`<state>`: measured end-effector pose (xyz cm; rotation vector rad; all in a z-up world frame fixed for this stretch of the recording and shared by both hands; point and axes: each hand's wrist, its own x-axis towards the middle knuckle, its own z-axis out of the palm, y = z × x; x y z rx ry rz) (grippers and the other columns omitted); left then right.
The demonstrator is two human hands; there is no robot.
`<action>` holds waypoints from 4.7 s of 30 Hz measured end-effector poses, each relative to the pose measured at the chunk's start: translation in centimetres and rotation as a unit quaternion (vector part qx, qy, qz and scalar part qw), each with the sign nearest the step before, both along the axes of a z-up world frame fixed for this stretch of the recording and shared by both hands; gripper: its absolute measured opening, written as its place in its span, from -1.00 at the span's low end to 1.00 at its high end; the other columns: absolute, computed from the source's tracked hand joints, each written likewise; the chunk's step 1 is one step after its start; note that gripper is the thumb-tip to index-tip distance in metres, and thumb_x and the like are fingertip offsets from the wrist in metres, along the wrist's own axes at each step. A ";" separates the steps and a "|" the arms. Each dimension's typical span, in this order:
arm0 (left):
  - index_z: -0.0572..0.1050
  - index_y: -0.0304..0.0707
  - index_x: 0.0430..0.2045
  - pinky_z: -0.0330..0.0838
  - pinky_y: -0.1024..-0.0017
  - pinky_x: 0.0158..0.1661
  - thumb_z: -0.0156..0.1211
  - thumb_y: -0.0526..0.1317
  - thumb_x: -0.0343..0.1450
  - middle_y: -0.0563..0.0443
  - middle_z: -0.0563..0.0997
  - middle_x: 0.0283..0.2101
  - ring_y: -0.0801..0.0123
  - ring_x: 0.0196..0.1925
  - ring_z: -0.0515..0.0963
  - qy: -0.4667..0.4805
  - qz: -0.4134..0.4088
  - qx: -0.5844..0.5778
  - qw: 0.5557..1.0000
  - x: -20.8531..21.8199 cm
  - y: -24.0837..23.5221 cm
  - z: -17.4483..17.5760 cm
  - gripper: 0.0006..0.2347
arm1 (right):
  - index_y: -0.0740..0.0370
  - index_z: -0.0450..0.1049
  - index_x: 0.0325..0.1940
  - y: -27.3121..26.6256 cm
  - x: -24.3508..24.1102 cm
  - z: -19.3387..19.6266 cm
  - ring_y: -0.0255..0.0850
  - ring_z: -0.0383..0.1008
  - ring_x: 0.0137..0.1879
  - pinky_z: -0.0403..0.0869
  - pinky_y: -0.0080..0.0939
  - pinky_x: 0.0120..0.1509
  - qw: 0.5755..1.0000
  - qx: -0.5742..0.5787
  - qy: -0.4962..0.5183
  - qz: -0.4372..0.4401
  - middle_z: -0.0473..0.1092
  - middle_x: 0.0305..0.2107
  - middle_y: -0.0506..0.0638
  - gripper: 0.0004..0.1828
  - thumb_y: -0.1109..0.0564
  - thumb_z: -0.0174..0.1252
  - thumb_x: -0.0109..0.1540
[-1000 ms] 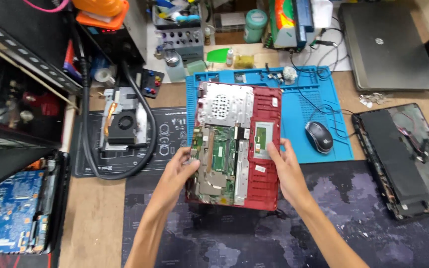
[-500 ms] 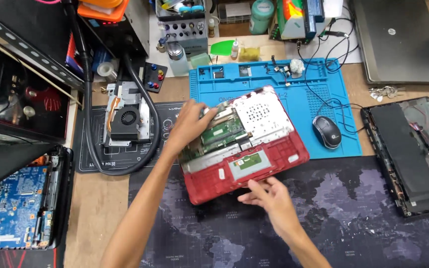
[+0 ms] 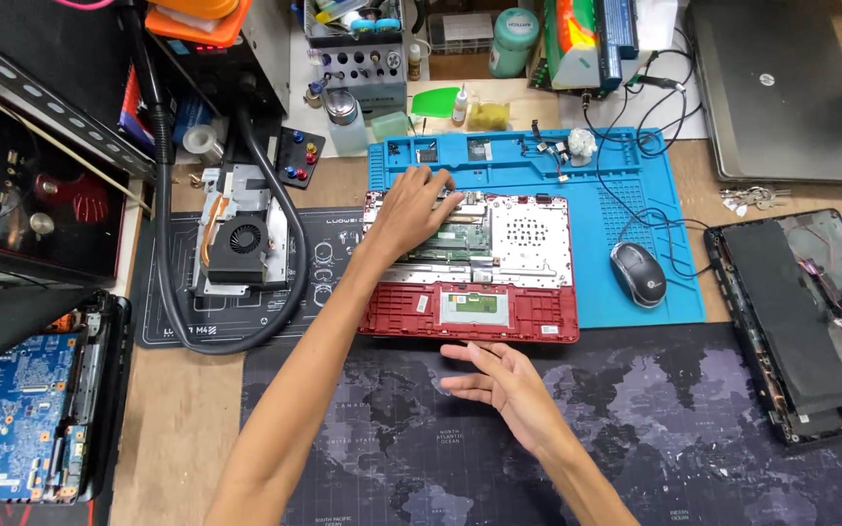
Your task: The person uses a screwdriver to remove screws from a disassembled red laptop chassis on a blue anti-static mat. They then flip the chassis over and continue removing screws from the other side. The person handles the laptop chassis and a screwdriver throughout the clip.
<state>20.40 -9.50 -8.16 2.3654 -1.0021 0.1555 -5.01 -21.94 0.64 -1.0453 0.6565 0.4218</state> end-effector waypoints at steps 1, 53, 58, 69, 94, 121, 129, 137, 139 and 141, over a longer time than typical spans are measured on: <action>0.43 -0.22 -0.19 0.26 0.25 -0.21 -0.03 -0.01 0.57 -0.09 0.48 -0.24 0.18 -0.22 0.39 0.000 0.000 0.001 1.000 -0.1 0.1 0.6 -0.74 | 0.38 0.41 0.00 0.0 0.2 0.1 0.03 0.65 -0.21 0.61 0.01 0.05 1.000 0.001 0.000 0.000 0.54 0.16 0.33 -0.61 0.04 0.14 0.21; 0.42 -0.31 0.10 -0.13 -0.15 0.41 -0.08 0.14 0.55 -0.43 0.39 0.12 -0.35 0.42 0.20 -0.080 0.129 0.049 0.987 -17.5 -12.8 0.9 -0.53 | 0.10 0.54 0.13 -37.4 -3.8 -6.0 0.44 0.38 0.07 0.42 0.35 0.09 0.571 -0.811 0.023 -0.124 0.20 -0.05 0.27 -0.72 0.04 0.34 0.36; 0.40 -0.27 0.12 -0.17 -0.10 0.43 -0.10 0.12 0.56 -0.38 0.36 0.15 -0.30 0.44 0.17 -0.036 0.123 0.030 0.991 -17.6 -12.8 1.6 -0.55 | 0.07 0.58 0.14 -38.8 -3.1 -7.5 0.43 0.48 -0.02 0.45 0.26 0.07 0.601 -0.790 0.033 -0.118 0.31 -0.13 0.33 -0.73 0.11 0.31 0.34; 0.27 -0.22 0.26 -0.30 -0.24 0.39 0.03 0.03 0.54 -0.41 0.23 0.29 -0.29 0.49 0.05 0.094 0.038 -0.045 0.994 -18.4 -15.9 3.6 -0.54 | 0.09 0.61 -0.07 -40.5 -2.7 -9.3 0.32 0.48 -0.01 0.47 0.20 0.07 0.602 -0.774 0.042 -0.190 0.32 -0.17 0.26 -0.83 0.15 0.42 0.27; 0.17 -0.22 0.38 0.60 0.24 0.04 0.15 -0.51 0.32 -0.22 0.38 0.07 0.06 0.02 0.63 0.593 -0.116 -0.512 0.610 -14.9 -19.3 8.0 -0.35 | 0.39 0.51 -0.04 -21.4 4.7 4.0 -0.26 0.48 -0.18 0.48 -0.27 -0.02 0.940 -0.107 -0.317 -0.066 0.48 -0.27 0.09 -0.83 0.32 0.09 0.30; 0.52 -0.32 0.13 0.50 0.29 -0.01 -0.12 -0.51 0.28 -0.23 0.60 0.01 0.08 0.00 0.66 0.425 -0.056 -0.431 0.794 -15.6 -5.9 10.5 -0.50 | -0.03 -0.24 0.62 -19.5 4.7 1.7 -0.02 0.53 -0.44 0.50 -0.20 -0.32 0.920 -0.026 -0.367 0.136 0.41 -0.47 0.24 -0.08 0.33 0.01 0.27; 0.48 -0.25 -0.19 0.53 0.49 -0.18 -0.01 -0.44 0.50 -0.02 0.59 -0.14 0.40 -0.24 0.62 0.302 0.111 -0.508 0.799 -14.8 -2.7 10.9 -0.87 | 0.38 0.30 0.36 -17.8 4.4 3.5 -0.30 0.25 -0.41 0.63 -0.15 -0.20 0.902 -0.284 -0.258 0.200 0.21 -0.46 -0.04 -0.55 0.24 -0.29 0.43; 0.12 -0.22 0.03 0.45 0.51 -0.26 0.02 -0.50 0.45 -0.09 0.53 -0.16 0.49 -0.33 0.51 0.216 0.235 -0.459 0.829 -14.7 4.5 8.9 -0.66 | 0.30 0.31 0.43 -16.9 4.4 -0.8 -0.22 0.43 -0.35 0.60 -0.14 -0.14 0.891 -0.339 -0.303 0.008 0.36 -0.35 0.14 -0.54 0.25 -0.06 0.42; 0.08 -0.24 0.05 0.48 0.50 -0.26 0.01 -0.49 0.45 -0.12 0.55 -0.15 0.48 -0.34 0.54 0.215 0.256 -0.431 0.838 -15.1 5.9 8.1 -0.65 | 0.32 0.33 0.41 -16.0 4.2 -2.7 -0.19 0.48 -0.30 0.61 -0.12 -0.10 0.903 -0.305 -0.302 -0.008 0.41 -0.29 0.18 -0.53 0.25 0.02 0.39; 0.24 -0.40 0.03 0.52 0.32 -0.09 0.08 -0.45 0.45 -0.27 0.63 -0.08 0.28 -0.18 0.66 0.232 0.294 -0.369 0.851 -15.9 7.1 7.6 -0.71 | 0.40 0.49 0.21 -15.9 4.0 -6.3 -0.14 0.54 -0.21 0.63 -0.02 -0.02 0.918 -0.286 -0.273 -0.027 0.47 -0.28 0.19 -0.67 0.23 0.07 0.38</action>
